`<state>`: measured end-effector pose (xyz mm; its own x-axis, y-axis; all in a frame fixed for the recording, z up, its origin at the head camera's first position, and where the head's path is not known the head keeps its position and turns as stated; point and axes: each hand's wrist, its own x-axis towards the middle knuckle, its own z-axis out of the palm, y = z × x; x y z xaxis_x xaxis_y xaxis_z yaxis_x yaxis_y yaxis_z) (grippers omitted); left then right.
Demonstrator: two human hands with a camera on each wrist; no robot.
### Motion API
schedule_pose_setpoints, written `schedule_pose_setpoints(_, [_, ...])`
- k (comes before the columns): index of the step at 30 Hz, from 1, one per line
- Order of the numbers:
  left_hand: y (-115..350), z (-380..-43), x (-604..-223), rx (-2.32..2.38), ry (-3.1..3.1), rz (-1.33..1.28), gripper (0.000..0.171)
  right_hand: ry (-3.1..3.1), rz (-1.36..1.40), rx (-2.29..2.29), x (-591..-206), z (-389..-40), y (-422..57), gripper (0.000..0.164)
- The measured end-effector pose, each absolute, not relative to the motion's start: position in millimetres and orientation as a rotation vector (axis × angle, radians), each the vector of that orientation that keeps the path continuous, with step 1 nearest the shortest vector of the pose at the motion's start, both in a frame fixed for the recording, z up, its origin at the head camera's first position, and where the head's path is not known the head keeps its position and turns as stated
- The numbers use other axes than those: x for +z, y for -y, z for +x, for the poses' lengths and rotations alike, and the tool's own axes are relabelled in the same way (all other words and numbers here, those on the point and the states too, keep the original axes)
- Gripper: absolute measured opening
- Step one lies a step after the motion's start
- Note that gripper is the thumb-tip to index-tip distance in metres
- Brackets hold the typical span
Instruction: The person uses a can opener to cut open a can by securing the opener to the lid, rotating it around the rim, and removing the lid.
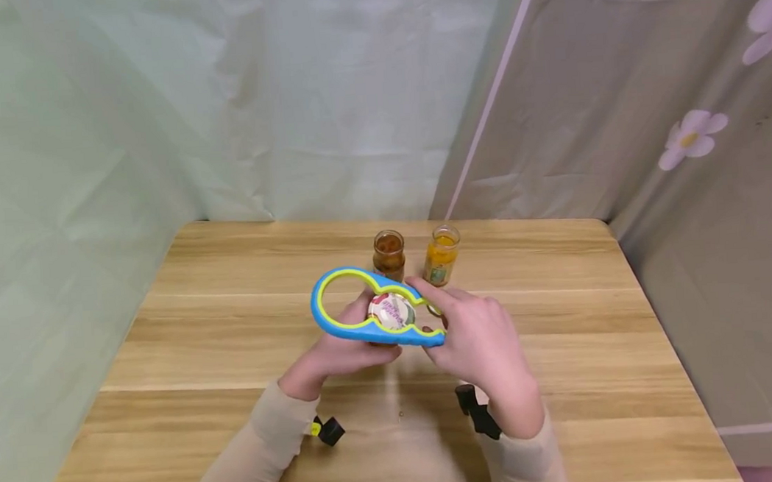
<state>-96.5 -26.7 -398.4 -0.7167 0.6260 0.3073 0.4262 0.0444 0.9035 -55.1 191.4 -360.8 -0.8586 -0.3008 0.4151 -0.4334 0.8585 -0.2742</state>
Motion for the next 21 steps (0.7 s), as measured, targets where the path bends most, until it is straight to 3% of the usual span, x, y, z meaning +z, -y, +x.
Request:
schedule_pose_setpoints(12, [31.7, -97.2, -394.0, 1.616, -2.046, 1.174, 0.075, 2.664, 0.62, 0.527, -358.9, -54.5, -196.4, 0.07])
schedule_pose_setpoints(21, [30.9, -111.1, -430.2, 1.51, -1.864, 1.275, 0.068, 2.694, 0.697, 0.557, -356.1, -51.2, -201.5, 0.073])
